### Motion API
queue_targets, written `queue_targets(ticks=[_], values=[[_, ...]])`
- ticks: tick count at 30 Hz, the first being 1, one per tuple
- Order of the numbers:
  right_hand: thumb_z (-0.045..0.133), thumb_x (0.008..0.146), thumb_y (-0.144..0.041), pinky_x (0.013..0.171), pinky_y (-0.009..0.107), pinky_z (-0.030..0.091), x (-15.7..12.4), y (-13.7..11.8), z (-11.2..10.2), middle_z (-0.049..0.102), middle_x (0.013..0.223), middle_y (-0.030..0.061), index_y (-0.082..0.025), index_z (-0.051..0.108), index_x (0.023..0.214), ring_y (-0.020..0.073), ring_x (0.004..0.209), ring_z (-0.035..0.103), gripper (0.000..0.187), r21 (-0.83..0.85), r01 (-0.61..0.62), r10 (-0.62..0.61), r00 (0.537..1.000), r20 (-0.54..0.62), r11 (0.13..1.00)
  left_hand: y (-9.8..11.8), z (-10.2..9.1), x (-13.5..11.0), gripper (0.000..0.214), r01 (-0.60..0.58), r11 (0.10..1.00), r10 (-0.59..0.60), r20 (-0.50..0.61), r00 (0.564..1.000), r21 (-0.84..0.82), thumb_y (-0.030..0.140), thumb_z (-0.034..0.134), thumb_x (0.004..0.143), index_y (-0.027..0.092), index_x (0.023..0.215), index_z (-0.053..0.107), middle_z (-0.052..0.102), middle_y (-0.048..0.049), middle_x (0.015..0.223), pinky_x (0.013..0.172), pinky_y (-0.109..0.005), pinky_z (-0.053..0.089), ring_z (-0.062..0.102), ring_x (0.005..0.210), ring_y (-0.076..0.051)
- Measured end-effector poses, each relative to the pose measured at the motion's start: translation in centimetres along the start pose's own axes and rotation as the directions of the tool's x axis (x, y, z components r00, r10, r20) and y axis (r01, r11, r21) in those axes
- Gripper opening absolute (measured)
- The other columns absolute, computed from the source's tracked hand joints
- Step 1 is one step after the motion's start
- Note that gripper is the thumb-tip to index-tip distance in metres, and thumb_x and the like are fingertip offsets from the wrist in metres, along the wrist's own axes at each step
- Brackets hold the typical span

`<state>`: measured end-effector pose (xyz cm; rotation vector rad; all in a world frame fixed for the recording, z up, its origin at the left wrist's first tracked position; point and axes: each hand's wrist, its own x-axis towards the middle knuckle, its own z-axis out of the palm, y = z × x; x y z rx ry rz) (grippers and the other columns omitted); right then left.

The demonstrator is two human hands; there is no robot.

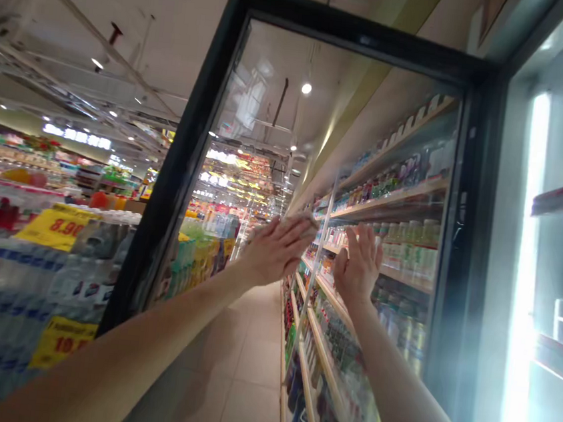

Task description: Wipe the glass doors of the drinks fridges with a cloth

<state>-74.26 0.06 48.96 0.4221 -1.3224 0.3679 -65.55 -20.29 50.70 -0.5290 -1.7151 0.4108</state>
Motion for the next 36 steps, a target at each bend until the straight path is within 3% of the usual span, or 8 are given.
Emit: queue_targets(ticks=[2,6,11,14,18,25,31,36], values=[[0.038,0.086,-0.026,0.106,0.047,0.03,0.0,0.0,0.0,0.05,0.136,0.0113,-0.02,0.054,0.125,0.0246,0.131,0.04,0.043,0.002,0.003,-0.003,1.0,-0.002,1.0,-2.2,-0.7,-0.1,0.049,0.271,0.962,-0.268,-0.09,0.959,0.023,0.034,0.037,0.089,0.023,0.137,0.038,0.03,-0.0046,0.149,0.112,-0.05,0.021,0.022,0.14,-0.023],[0.039,0.085,-0.026,0.106,0.049,0.029,0.1,-0.1,-0.1,0.05,0.136,0.0111,-0.02,0.055,0.124,0.0253,0.131,0.04,0.043,0.001,-0.022,0.022,1.0,-0.001,1.0,-3.9,-1.4,-0.1,0.054,0.645,0.764,-0.629,-0.232,0.742,-0.007,0.032,0.041,0.087,0.014,0.138,0.037,0.025,-0.0136,0.15,0.111,-0.054,0.02,0.017,0.14,-0.03],[0.039,0.085,-0.027,0.106,0.048,0.031,0.1,0.1,-0.2,0.049,0.137,0.0118,-0.02,0.055,0.124,0.0258,0.131,0.04,0.043,0.019,0.0,0.0,1.0,0.001,1.0,1.0,0.2,-2.4,0.049,0.136,0.99,-0.133,-0.075,0.988,0.032,0.036,0.037,0.089,0.023,0.136,0.039,0.03,-0.0033,0.149,0.113,-0.046,0.022,0.021,0.14,-0.022],[0.039,0.085,-0.027,0.106,0.049,0.03,0.0,0.3,-0.2,0.049,0.137,0.0107,-0.021,0.054,0.124,0.0255,0.131,0.04,0.043,0.018,0.001,-0.001,1.0,0.012,1.0,-1.0,-0.3,-4.5,0.049,0.257,0.965,-0.25,-0.124,0.96,0.05,0.036,0.036,0.089,0.023,0.137,0.037,0.032,-0.0045,0.148,0.113,-0.046,0.02,0.023,0.139,-0.023],[0.039,0.084,-0.026,0.106,0.049,0.031,0.1,0.2,-0.1,0.049,0.136,0.0115,-0.018,0.056,0.122,0.0257,0.131,0.041,0.043,0.004,-0.005,0.005,1.0,-0.003,1.0,-4.2,-1.5,-7.1,0.055,0.633,0.774,-0.609,-0.249,0.753,0.024,0.034,0.038,0.087,0.014,0.138,0.036,0.027,-0.0143,0.149,0.112,-0.052,0.019,0.018,0.14,-0.03],[0.038,0.085,-0.03,0.106,0.047,0.031,-0.1,0.5,0.0,0.05,0.135,0.0119,-0.017,0.057,0.12,0.0263,0.13,0.041,0.043,-0.001,0.018,-0.018,1.0,-0.002,1.0,2.1,0.4,-12.1,0.055,0.152,0.985,-0.147,-0.067,0.987,0.087,0.037,0.041,0.087,0.024,0.14,0.033,0.036,-0.0027,0.146,0.116,-0.041,0.014,0.021,0.14,-0.02],[0.037,0.084,-0.027,0.106,0.051,0.031,0.0,0.1,-0.1,0.05,0.135,0.0127,-0.015,0.057,0.121,0.0275,0.13,0.04,0.043,0.006,-0.009,0.009,1.0,0.001,1.0,-0.1,0.0,-14.0,0.059,0.609,0.79,-0.577,-0.248,0.778,0.075,0.031,0.039,0.087,0.017,0.143,0.026,0.03,-0.0139,0.148,0.111,-0.05,0.021,0.018,0.14,-0.027],[0.038,0.084,-0.028,0.106,0.051,0.031,0.0,0.2,-0.2,0.049,0.136,0.0121,-0.016,0.057,0.122,0.0275,0.13,0.04,0.044,0.024,-0.005,0.005,1.0,0.005,1.0,4.6,1.0,-14.9,0.053,0.074,0.994,-0.068,-0.072,0.995,0.082,0.039,0.041,0.086,0.024,0.137,0.04,0.035,-0.0004,0.146,0.117,-0.039,0.01,0.016,0.141,-0.018]])
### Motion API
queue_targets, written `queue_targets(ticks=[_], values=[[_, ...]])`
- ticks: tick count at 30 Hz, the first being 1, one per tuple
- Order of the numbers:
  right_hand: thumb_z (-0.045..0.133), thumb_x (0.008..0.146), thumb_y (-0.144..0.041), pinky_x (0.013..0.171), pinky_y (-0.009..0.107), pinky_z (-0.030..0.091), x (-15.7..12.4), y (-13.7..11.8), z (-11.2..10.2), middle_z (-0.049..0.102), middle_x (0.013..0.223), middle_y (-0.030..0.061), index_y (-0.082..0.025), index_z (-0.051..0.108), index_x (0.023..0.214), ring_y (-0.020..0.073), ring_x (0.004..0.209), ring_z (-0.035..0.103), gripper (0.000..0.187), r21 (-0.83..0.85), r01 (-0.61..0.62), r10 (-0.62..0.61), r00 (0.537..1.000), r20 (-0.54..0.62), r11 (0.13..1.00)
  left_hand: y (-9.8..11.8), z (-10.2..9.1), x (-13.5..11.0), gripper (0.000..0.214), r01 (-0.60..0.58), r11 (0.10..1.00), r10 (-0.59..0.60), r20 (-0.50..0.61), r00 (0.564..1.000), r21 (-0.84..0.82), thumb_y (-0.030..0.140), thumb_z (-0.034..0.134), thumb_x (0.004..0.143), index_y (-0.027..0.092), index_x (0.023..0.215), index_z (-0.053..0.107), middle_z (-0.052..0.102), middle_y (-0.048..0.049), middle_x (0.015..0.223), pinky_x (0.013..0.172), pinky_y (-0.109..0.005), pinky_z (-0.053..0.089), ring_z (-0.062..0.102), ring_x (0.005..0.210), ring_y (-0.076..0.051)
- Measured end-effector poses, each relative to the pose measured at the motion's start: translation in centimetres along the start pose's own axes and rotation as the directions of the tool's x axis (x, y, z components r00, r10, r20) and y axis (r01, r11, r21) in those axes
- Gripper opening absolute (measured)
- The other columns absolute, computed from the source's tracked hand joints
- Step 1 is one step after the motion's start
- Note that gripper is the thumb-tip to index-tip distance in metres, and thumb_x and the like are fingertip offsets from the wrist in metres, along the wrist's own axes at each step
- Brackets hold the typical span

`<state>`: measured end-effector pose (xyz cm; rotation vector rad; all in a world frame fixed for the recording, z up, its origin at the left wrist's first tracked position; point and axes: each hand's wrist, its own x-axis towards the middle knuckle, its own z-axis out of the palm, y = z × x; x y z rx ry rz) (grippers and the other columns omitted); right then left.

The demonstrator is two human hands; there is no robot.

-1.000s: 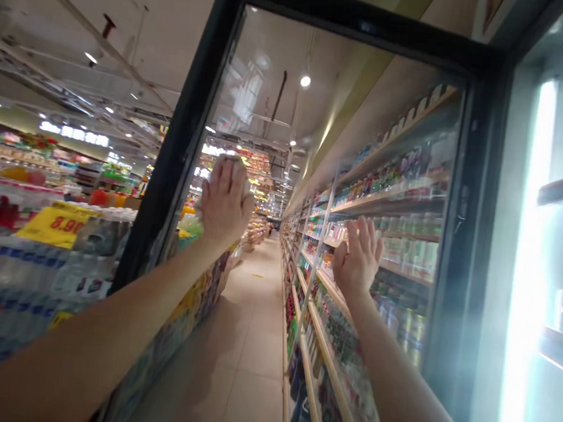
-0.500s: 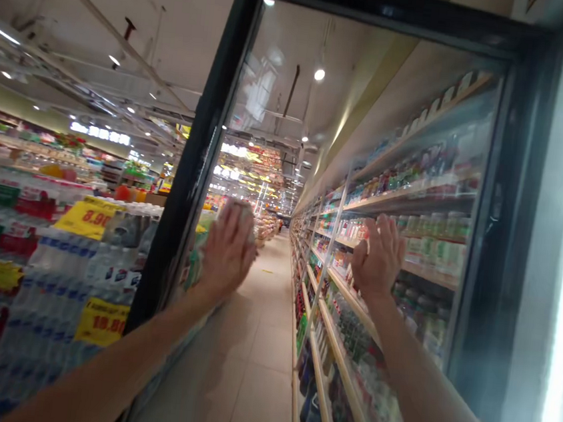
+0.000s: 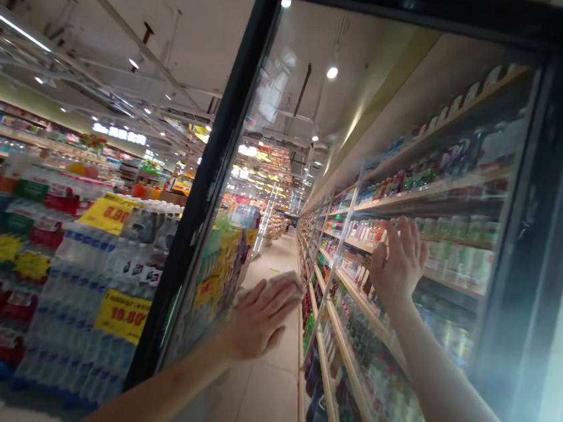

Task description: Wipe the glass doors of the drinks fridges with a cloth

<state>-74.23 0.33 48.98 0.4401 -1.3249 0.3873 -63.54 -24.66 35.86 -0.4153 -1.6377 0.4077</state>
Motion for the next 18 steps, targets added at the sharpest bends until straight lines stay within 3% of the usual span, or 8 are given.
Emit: queue_targets(ticks=[2,4,7,9,11,14,16,18], values=[[0.037,0.084,-0.028,0.106,0.051,0.031,0.0,0.1,0.0,0.049,0.136,0.0125,-0.016,0.057,0.122,0.0274,0.13,0.04,0.044,0.009,0.009,-0.009,1.0,0.003,1.0,-0.4,-0.1,0.1,0.052,-0.013,1.0,0.013,-0.003,1.0,0.006,0.039,0.041,0.087,0.026,0.136,0.04,0.036,0.0009,0.146,0.117,-0.038,0.008,0.017,0.141,-0.017],[0.037,0.085,-0.027,0.106,0.051,0.03,0.0,0.1,0.0,0.049,0.136,0.0127,-0.016,0.057,0.122,0.0272,0.13,0.04,0.044,0.009,0.007,-0.007,1.0,0.005,1.0,-2.2,-0.4,1.0,0.053,0.232,0.972,-0.23,-0.051,0.972,0.041,0.036,0.04,0.088,0.022,0.139,0.036,0.035,-0.0048,0.146,0.116,-0.042,0.012,0.018,0.141,-0.02],[0.038,0.084,-0.026,0.107,0.05,0.03,0.0,0.0,-0.1,0.049,0.136,0.0122,-0.016,0.056,0.123,0.0269,0.131,0.04,0.044,-0.002,-0.008,0.008,1.0,0.01,1.0,-3.2,-0.4,2.8,0.056,0.567,0.822,-0.557,-0.131,0.82,0.055,0.032,0.038,0.089,0.015,0.141,0.03,0.029,-0.0144,0.148,0.112,-0.05,0.019,0.017,0.141,-0.027],[0.038,0.084,-0.027,0.107,0.049,0.029,0.1,0.0,-0.1,0.049,0.136,0.0122,-0.016,0.056,0.123,0.0268,0.131,0.039,0.044,-0.003,-0.01,0.01,1.0,0.01,1.0,-1.4,0.0,3.5,0.057,0.486,0.873,-0.482,-0.089,0.872,0.039,0.033,0.038,0.088,0.015,0.142,0.029,0.027,-0.0134,0.149,0.112,-0.049,0.02,0.016,0.141,-0.027],[0.038,0.084,-0.027,0.107,0.048,0.029,0.1,0.1,-0.1,0.05,0.136,0.0122,-0.016,0.056,0.122,0.0265,0.131,0.04,0.044,0.002,-0.01,0.01,1.0,0.007,1.0,1.2,0.4,3.8,0.055,0.158,0.987,-0.158,-0.005,0.987,-0.013,0.035,0.037,0.088,0.019,0.141,0.032,0.029,-0.0067,0.149,0.114,-0.043,0.019,0.016,0.141,-0.022],[0.038,0.084,-0.028,0.107,0.047,0.03,0.1,0.3,0.0,0.052,0.134,0.012,-0.017,0.058,0.119,0.0255,0.13,0.041,0.042,0.024,-0.008,0.009,1.0,-0.006,1.0,2.5,0.6,4.8,0.05,-0.166,0.983,0.17,0.053,0.984,-0.073,0.036,0.035,0.089,0.024,0.138,0.036,0.03,0.0014,0.149,0.115,-0.038,0.017,0.017,0.141,-0.016],[0.037,0.085,-0.027,0.106,0.047,0.031,0.1,0.5,0.0,0.054,0.132,0.0112,-0.018,0.06,0.116,0.0249,0.129,0.042,0.04,0.066,-0.012,0.013,1.0,-0.018,0.998,0.8,0.4,6.4,0.051,0.004,0.999,-0.003,0.031,1.0,-0.044,0.036,0.035,0.089,0.023,0.139,0.035,0.03,-0.0008,0.149,0.115,-0.042,0.018,0.019,0.14,-0.019],[0.036,0.085,-0.027,0.105,0.048,0.031,0.1,0.5,-0.1,0.055,0.13,0.0106,-0.019,0.062,0.113,0.0247,0.129,0.043,0.04,0.12,-0.018,0.022,0.999,-0.032,0.993,-1.1,0.3,8.6,0.055,0.312,0.95,-0.313,-0.038,0.949,-0.017,0.035,0.037,0.088,0.018,0.14,0.032,0.028,-0.0074,0.15,0.113,-0.048,0.02,0.02,0.14,-0.025]])
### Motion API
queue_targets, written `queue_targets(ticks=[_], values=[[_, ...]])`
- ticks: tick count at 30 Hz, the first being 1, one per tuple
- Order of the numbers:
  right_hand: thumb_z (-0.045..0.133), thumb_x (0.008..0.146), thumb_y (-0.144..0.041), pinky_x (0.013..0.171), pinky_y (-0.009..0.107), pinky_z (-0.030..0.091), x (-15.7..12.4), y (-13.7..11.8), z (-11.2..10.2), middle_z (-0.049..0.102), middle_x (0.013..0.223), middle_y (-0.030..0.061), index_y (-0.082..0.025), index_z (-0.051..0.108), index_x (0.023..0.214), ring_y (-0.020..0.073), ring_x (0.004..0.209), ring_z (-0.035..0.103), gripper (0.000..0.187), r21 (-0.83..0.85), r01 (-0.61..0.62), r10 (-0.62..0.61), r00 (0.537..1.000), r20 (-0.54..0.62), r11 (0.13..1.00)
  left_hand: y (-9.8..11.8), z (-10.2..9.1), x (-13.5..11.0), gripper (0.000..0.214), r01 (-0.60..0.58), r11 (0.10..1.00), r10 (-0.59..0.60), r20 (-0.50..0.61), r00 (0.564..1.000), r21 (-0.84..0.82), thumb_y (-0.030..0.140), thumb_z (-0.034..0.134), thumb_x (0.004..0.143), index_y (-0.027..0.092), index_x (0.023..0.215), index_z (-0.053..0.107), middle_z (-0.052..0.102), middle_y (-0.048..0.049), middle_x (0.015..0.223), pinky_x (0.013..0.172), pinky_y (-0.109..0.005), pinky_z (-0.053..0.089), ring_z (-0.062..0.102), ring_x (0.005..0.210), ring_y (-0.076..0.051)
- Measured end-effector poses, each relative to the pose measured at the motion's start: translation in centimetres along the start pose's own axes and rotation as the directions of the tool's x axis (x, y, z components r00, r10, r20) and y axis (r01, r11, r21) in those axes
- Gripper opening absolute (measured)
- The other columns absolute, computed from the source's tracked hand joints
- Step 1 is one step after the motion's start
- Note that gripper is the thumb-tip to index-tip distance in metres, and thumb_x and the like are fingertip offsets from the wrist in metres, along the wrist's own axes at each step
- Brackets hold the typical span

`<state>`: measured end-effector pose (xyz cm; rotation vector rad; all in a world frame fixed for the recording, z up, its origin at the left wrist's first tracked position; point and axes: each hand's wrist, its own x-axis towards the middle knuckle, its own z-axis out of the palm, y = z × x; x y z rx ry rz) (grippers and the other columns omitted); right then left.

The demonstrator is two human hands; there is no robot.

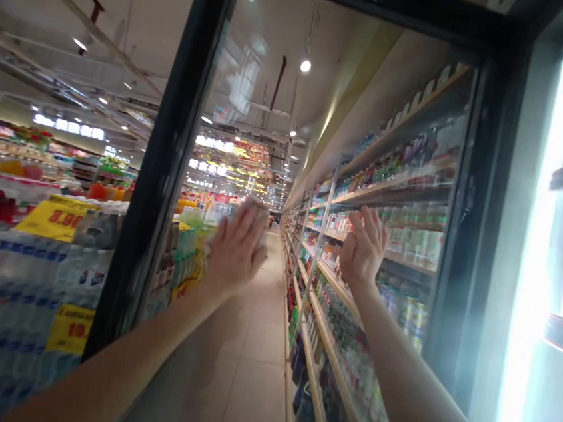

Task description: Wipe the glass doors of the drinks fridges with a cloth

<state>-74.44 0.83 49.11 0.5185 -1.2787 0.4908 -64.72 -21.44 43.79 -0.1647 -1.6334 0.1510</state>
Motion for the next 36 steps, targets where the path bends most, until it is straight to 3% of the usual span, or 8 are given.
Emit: queue_targets(ticks=[3,8,15,20,24,28,33,36], values=[[0.034,0.086,-0.03,0.105,0.048,0.031,0.1,0.0,-0.1,0.055,0.13,0.0103,-0.019,0.062,0.114,0.0245,0.129,0.043,0.041,0.066,-0.009,0.011,1.0,-0.026,0.998,0.8,0.4,1.8,0.058,0.099,0.995,-0.099,0.002,0.995,-0.009,0.033,0.039,0.087,0.014,0.141,0.029,0.025,-0.0107,0.151,0.112,-0.051,0.019,0.016,0.141,-0.028],[0.032,0.087,-0.031,0.106,0.049,0.03,0.0,-0.1,-0.2,0.057,0.129,0.0103,-0.019,0.06,0.117,0.024,0.129,0.044,0.043,0.116,-0.004,0.009,0.999,-0.042,0.993,3.4,1.0,0.8,0.054,-0.424,0.9,0.434,0.124,0.892,-0.102,0.034,0.037,0.087,0.021,0.139,0.033,0.027,-0.0004,0.151,0.115,-0.043,0.016,0.016,0.141,-0.019],[0.029,0.089,-0.033,0.105,0.048,0.031,0.0,-0.4,-0.1,0.057,0.127,0.0119,-0.016,0.061,0.115,0.0239,0.128,0.044,0.045,0.087,0.0,0.006,0.998,-0.061,0.996,0.1,0.5,4.4,0.058,0.198,0.98,-0.2,-0.088,0.976,-0.034,0.033,0.04,0.086,0.012,0.139,0.033,0.026,-0.014,0.15,0.112,-0.053,0.018,0.019,0.14,-0.031],[0.029,0.089,-0.032,0.106,0.047,0.031,-0.1,-0.3,-0.1,0.057,0.129,0.0118,-0.017,0.061,0.116,0.023,0.128,0.044,0.044,0.084,0.011,-0.007,0.999,-0.048,0.996,3.2,1.6,1.8,0.052,-0.368,0.927,0.371,0.025,0.928,-0.076,0.034,0.038,0.087,0.02,0.138,0.037,0.033,-0.0027,0.148,0.115,-0.043,0.014,0.021,0.14,-0.02],[0.028,0.089,-0.031,0.106,0.046,0.031,-0.1,-0.4,0.0,0.057,0.128,0.0109,-0.017,0.061,0.115,0.0229,0.128,0.044,0.044,0.067,0.003,0.001,0.999,-0.048,0.998,-2.4,0.4,3.3,0.055,0.014,1.0,-0.015,-0.062,0.998,-0.018,0.036,0.037,0.088,0.017,0.139,0.034,0.033,-0.0093,0.147,0.114,-0.049,0.014,0.023,0.139,-0.025],[0.028,0.089,-0.032,0.106,0.047,0.031,-0.1,-0.7,0.1,0.057,0.128,0.0116,-0.017,0.062,0.113,0.0232,0.129,0.043,0.044,0.034,-0.002,0.004,0.999,-0.046,0.999,-5.4,-0.3,4.4,0.061,0.356,0.934,-0.356,-0.174,0.918,-0.032,0.036,0.041,0.086,0.011,0.14,0.03,0.027,-0.0164,0.149,0.112,-0.054,0.016,0.018,0.14,-0.031],[0.029,0.088,-0.032,0.105,0.046,0.031,-0.1,-0.4,0.1,0.056,0.129,0.0112,-0.016,0.062,0.112,0.0233,0.128,0.044,0.044,0.029,0.011,-0.01,0.999,-0.041,1.0,-0.5,0.9,1.8,0.052,-0.153,0.988,0.153,-0.02,0.988,-0.012,0.037,0.039,0.088,0.018,0.137,0.037,0.032,-0.007,0.148,0.114,-0.045,0.017,0.021,0.14,-0.023],[0.029,0.088,-0.031,0.105,0.045,0.032,-0.2,-0.3,0.2,0.056,0.129,0.0114,-0.016,0.062,0.113,0.023,0.129,0.044,0.044,0.029,0.026,-0.025,0.999,-0.042,0.999,-1.4,0.8,2.2,0.052,-0.117,0.993,0.118,-0.051,0.992,0.015,0.037,0.039,0.088,0.019,0.137,0.036,0.035,-0.007,0.147,0.114,-0.045,0.018,0.025,0.138,-0.023]])
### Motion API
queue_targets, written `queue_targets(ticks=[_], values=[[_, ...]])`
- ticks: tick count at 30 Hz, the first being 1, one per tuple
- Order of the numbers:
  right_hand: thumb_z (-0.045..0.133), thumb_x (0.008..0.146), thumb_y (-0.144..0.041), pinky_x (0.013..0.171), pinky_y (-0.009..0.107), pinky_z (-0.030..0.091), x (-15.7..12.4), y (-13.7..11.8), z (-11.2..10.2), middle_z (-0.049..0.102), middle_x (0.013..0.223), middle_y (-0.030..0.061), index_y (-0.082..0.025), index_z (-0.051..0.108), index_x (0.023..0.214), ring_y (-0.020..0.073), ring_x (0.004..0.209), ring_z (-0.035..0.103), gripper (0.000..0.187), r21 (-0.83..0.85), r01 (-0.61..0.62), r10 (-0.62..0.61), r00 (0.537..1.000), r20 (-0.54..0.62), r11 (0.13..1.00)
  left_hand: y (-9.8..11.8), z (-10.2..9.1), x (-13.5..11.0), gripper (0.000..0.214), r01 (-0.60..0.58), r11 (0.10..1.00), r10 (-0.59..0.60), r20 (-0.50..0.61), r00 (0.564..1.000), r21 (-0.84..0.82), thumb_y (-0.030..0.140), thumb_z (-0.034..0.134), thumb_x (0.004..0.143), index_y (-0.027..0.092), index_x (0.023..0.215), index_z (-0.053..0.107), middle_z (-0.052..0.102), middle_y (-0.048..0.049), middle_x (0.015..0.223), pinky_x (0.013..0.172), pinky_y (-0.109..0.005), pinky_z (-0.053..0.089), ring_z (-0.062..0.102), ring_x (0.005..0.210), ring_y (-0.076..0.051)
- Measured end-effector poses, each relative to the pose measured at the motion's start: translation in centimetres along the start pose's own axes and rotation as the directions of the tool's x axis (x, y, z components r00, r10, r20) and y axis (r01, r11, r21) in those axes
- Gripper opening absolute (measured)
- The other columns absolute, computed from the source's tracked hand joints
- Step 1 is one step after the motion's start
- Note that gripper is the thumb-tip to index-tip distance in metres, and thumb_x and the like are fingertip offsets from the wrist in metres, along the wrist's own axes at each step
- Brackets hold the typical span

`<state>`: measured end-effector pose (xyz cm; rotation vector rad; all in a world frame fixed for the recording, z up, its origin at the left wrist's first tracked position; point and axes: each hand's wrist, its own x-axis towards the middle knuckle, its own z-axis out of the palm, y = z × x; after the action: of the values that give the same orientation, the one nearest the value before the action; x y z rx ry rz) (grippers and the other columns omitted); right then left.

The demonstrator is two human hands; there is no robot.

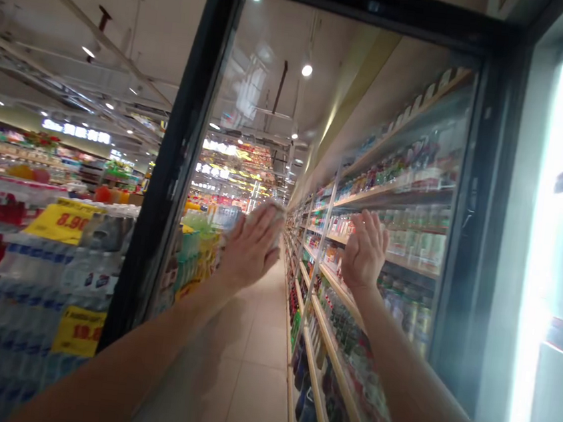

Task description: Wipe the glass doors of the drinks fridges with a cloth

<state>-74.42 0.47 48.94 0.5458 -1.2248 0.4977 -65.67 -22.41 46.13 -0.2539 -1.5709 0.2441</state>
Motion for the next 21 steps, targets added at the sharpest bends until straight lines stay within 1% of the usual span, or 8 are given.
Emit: queue_targets(ticks=[4,6,8,11,14,17,19,21], values=[[0.029,0.088,-0.029,0.106,0.046,0.03,-0.1,-0.1,0.1,0.056,0.129,0.0109,-0.017,0.061,0.113,0.0229,0.129,0.044,0.042,-0.027,-0.026,0.025,1.0,-0.004,0.999,-2.5,-0.3,1.2,0.057,0.351,0.936,-0.349,-0.095,0.932,0.013,0.035,0.042,0.086,0.014,0.138,0.033,0.028,-0.0143,0.149,0.112,-0.051,0.02,0.021,0.139,-0.03],[0.03,0.088,-0.029,0.107,0.045,0.03,-0.1,-0.1,0.2,0.056,0.13,0.0107,-0.018,0.061,0.114,0.0232,0.129,0.043,0.042,-0.029,-0.023,0.023,1.0,-0.01,0.999,-1.2,-0.1,1.2,0.056,0.286,0.958,-0.285,-0.059,0.957,0.004,0.035,0.041,0.087,0.014,0.138,0.034,0.028,-0.0133,0.149,0.112,-0.051,0.02,0.019,0.14,-0.029],[0.031,0.088,-0.029,0.106,0.045,0.03,-0.1,0.0,0.1,0.056,0.129,0.0113,-0.017,0.061,0.114,0.0235,0.129,0.044,0.041,-0.017,-0.002,0.002,1.0,-0.017,1.0,0.9,0.3,0.8,0.054,0.068,0.998,-0.068,0.005,0.998,-0.016,0.037,0.039,0.088,0.016,0.138,0.035,0.03,-0.0095,0.149,0.113,-0.048,0.019,0.019,0.14,-0.025],[0.031,0.088,-0.029,0.105,0.045,0.032,0.0,0.1,0.0,0.057,0.128,0.0117,-0.017,0.062,0.113,0.0235,0.128,0.044,0.041,-0.002,0.01,-0.01,1.0,-0.013,1.0,1.7,0.4,0.6,0.051,-0.128,0.991,0.129,0.045,0.991,-0.042,0.038,0.036,0.09,0.02,0.138,0.036,0.033,-0.005,0.148,0.114,-0.045,0.018,0.022,0.139,-0.021],[0.031,0.088,-0.029,0.105,0.046,0.032,0.1,0.1,-0.1,0.057,0.128,0.0114,-0.017,0.062,0.113,0.0235,0.128,0.044,0.041,-0.003,0.0,0.0,1.0,-0.004,1.0,-1.4,-0.3,1.8,0.053,0.116,0.993,-0.116,-0.029,0.993,-0.013,0.035,0.038,0.089,0.019,0.139,0.034,0.033,-0.0085,0.148,0.114,-0.048,0.018,0.023,0.139,-0.024],[0.031,0.087,-0.029,0.106,0.047,0.03,0.1,0.0,0.0,0.056,0.129,0.0114,-0.018,0.061,0.114,0.0241,0.129,0.043,0.041,-0.003,-0.02,0.02,1.0,-0.002,1.0,-3.1,-0.6,2.8,0.057,0.387,0.922,-0.387,-0.109,0.916,-0.026,0.034,0.041,0.087,0.016,0.14,0.031,0.027,-0.0128,0.149,0.112,-0.053,0.019,0.018,0.14,-0.028],[0.031,0.087,-0.028,0.106,0.048,0.03,0.1,-0.1,0.0,0.056,0.129,0.0115,-0.018,0.06,0.114,0.0246,0.129,0.042,0.041,0.004,-0.032,0.032,0.999,0.001,0.999,-1.4,-0.3,2.8,0.057,0.342,0.939,-0.344,-0.065,0.937,-0.031,0.033,0.04,0.087,0.015,0.14,0.031,0.026,-0.0127,0.15,0.112,-0.053,0.021,0.017,0.14,-0.029],[0.031,0.087,-0.029,0.106,0.048,0.03,0.1,0.0,0.0,0.055,0.13,0.0114,-0.018,0.06,0.114,0.0244,0.13,0.042,0.042,0.017,-0.029,0.029,1.0,0.008,0.999,1.5,0.2,2.3,0.055,0.086,0.995,-0.084,0.039,0.996,-0.054,0.033,0.037,0.088,0.016,0.14,0.032,0.028,-0.0095,0.15,0.113,-0.049,0.022,0.018,0.14,-0.026]])
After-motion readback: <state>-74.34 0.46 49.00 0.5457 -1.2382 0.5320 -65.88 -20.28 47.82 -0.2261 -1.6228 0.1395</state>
